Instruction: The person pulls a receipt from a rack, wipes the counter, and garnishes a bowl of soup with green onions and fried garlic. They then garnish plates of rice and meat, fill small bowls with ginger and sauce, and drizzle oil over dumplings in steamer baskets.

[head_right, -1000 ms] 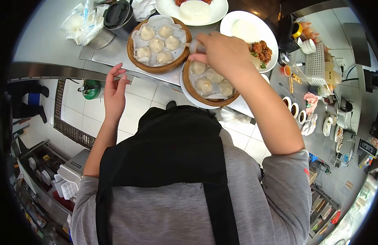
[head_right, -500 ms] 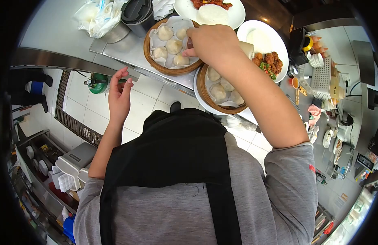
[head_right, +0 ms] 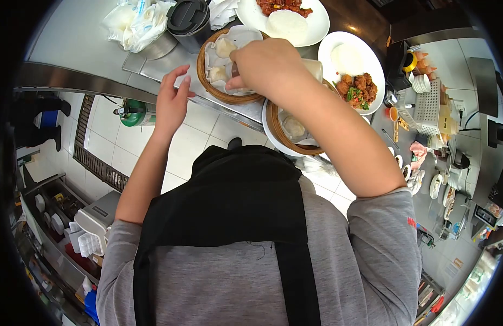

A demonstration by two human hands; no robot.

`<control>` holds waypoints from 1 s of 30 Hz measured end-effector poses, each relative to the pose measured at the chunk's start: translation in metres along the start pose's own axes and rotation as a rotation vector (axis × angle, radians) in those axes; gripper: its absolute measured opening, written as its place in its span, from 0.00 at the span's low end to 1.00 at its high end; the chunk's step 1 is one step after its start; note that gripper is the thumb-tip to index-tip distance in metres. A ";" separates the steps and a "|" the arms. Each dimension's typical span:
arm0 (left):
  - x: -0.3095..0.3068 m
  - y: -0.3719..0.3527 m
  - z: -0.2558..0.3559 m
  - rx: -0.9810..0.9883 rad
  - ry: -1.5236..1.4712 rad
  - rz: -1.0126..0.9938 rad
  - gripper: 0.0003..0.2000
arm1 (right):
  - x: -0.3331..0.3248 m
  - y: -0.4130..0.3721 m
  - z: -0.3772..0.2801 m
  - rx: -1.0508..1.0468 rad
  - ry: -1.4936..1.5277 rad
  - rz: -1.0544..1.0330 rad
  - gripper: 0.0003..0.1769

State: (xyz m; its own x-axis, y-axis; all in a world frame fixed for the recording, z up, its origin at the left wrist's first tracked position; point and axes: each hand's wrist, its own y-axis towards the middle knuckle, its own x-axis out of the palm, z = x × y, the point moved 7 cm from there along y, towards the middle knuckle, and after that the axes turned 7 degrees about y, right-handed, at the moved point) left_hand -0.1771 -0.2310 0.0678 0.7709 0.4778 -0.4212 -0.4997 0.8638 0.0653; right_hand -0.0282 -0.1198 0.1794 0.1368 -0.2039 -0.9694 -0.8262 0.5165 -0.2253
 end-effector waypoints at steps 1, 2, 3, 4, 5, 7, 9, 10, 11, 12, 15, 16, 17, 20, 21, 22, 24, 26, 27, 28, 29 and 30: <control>0.006 0.010 0.004 -0.065 -0.009 -0.027 0.16 | 0.001 -0.005 0.002 0.044 0.027 -0.024 0.26; 0.012 0.022 0.004 -0.129 -0.016 -0.054 0.17 | 0.002 -0.008 0.006 0.089 0.055 -0.048 0.28; 0.020 0.039 -0.008 -0.024 0.190 -0.038 0.19 | 0.003 -0.012 0.010 0.095 0.056 -0.045 0.28; 0.021 0.047 -0.001 -0.018 0.190 -0.040 0.19 | 0.003 -0.017 0.020 0.158 0.187 0.018 0.28; 0.028 0.053 0.003 -0.040 0.297 -0.128 0.19 | 0.004 -0.023 0.030 0.219 0.318 0.082 0.29; 0.037 0.061 0.008 -0.051 0.406 -0.224 0.20 | 0.020 -0.038 0.046 0.223 0.609 0.207 0.31; 0.042 0.067 0.007 -0.018 0.538 -0.276 0.19 | 0.012 -0.067 0.053 0.216 0.999 0.388 0.27; 0.044 0.067 0.005 -0.007 0.539 -0.286 0.19 | 0.015 -0.084 0.058 0.227 1.000 0.399 0.27; 0.043 0.067 0.005 0.052 0.525 -0.247 0.19 | 0.014 -0.108 0.073 0.239 1.054 0.583 0.25; 0.041 0.066 0.009 0.112 0.511 -0.209 0.19 | 0.011 -0.134 0.089 0.249 1.102 0.773 0.22; 0.023 0.054 0.024 0.111 0.513 -0.201 0.18 | 0.015 -0.217 0.139 0.387 1.033 1.038 0.21; 0.011 0.049 0.028 0.044 0.467 -0.222 0.18 | 0.018 -0.245 0.154 0.452 0.932 1.103 0.21; -0.002 0.041 0.036 0.045 0.445 -0.231 0.18 | 0.019 -0.264 0.157 0.478 1.014 1.116 0.21; -0.049 0.019 0.030 -0.019 0.475 -0.248 0.18 | 0.021 -0.316 0.153 0.598 0.994 1.114 0.26; -0.063 0.014 0.026 -0.037 0.482 -0.255 0.17 | 0.030 -0.328 0.153 0.623 1.022 1.079 0.26; -0.074 0.011 0.022 -0.056 0.490 -0.262 0.17 | 0.042 -0.341 0.156 0.648 1.050 1.042 0.27; -0.086 0.006 0.014 -0.145 0.494 -0.273 0.17 | 0.067 -0.367 0.162 0.712 0.989 1.074 0.27; -0.083 0.008 0.006 -0.237 0.492 -0.285 0.17 | 0.092 -0.388 0.167 0.779 0.919 1.099 0.27; -0.076 0.012 0.005 -0.206 0.515 -0.280 0.18 | 0.100 -0.398 0.170 0.805 0.857 1.137 0.27; -0.067 0.015 0.003 -0.175 0.537 -0.277 0.18 | 0.107 -0.408 0.172 0.834 0.792 1.173 0.27; -0.054 0.021 0.002 -0.096 0.607 -0.261 0.18 | 0.114 -0.416 0.175 0.867 0.743 1.208 0.27; -0.038 0.026 0.007 -0.046 0.612 -0.260 0.19 | 0.120 -0.422 0.179 0.883 0.732 1.234 0.27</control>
State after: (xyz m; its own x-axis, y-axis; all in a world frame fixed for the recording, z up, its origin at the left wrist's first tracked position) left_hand -0.2165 -0.2253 0.0922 0.5122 0.0666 -0.8563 -0.3548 0.9243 -0.1404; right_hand 0.4342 -0.2136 0.1407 -0.7865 0.4642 -0.4073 0.3338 0.8744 0.3520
